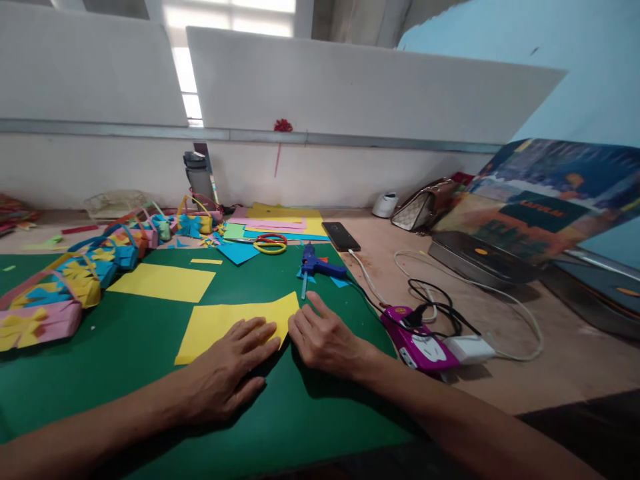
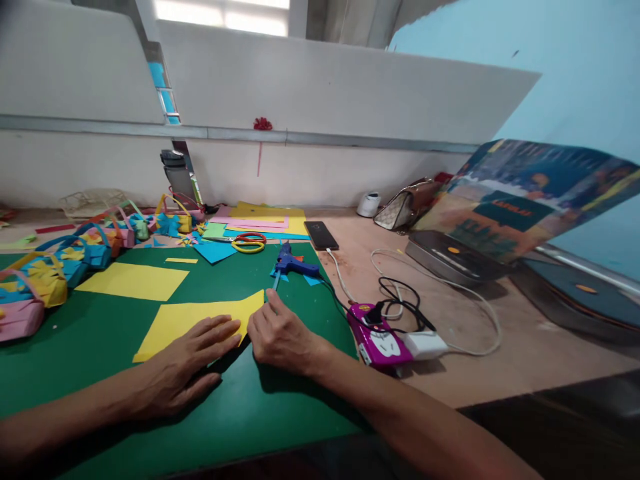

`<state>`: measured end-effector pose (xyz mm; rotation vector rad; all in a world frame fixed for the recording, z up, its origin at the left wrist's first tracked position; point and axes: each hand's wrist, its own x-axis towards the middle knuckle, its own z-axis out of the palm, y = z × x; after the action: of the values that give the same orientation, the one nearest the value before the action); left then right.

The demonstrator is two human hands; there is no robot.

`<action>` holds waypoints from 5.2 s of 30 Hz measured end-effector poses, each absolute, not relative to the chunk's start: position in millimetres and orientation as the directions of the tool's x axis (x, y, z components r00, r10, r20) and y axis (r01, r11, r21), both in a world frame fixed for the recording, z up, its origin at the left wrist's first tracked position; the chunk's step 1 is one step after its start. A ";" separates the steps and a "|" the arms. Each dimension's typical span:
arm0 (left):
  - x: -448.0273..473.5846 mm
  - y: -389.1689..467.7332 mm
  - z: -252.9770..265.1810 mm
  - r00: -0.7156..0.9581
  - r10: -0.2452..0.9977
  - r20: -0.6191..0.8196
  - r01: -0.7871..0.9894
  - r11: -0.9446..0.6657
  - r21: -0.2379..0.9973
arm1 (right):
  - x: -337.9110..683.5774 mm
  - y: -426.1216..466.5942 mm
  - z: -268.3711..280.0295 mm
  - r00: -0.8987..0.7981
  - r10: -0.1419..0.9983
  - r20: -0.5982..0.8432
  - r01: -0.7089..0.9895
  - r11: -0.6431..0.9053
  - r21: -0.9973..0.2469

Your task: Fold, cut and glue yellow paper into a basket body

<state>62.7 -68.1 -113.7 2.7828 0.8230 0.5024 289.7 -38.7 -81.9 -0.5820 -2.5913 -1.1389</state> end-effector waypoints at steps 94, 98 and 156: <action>69.6 -54.8 -111.3 0.521 0.792 0.317 0.612 -0.606 0.509 | 287.4 -65.4 -67.2 -0.576 0.725 -0.377 0.651 0.129 -0.748; 69.3 -53.6 -112.2 0.517 0.801 0.301 0.614 -0.592 0.522 | 290.3 -70.8 -79.8 -0.617 0.758 -0.213 0.718 0.432 -0.546; 74.8 -58.9 -109.9 0.383 0.893 0.236 0.757 -0.450 0.474 | 290.6 -75.9 -98.9 -0.801 0.591 0.098 0.580 0.806 -0.117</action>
<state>74.8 -58.9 -109.9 2.3575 1.4514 0.6735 290.6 -75.9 -98.9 -0.9318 -2.8610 0.1226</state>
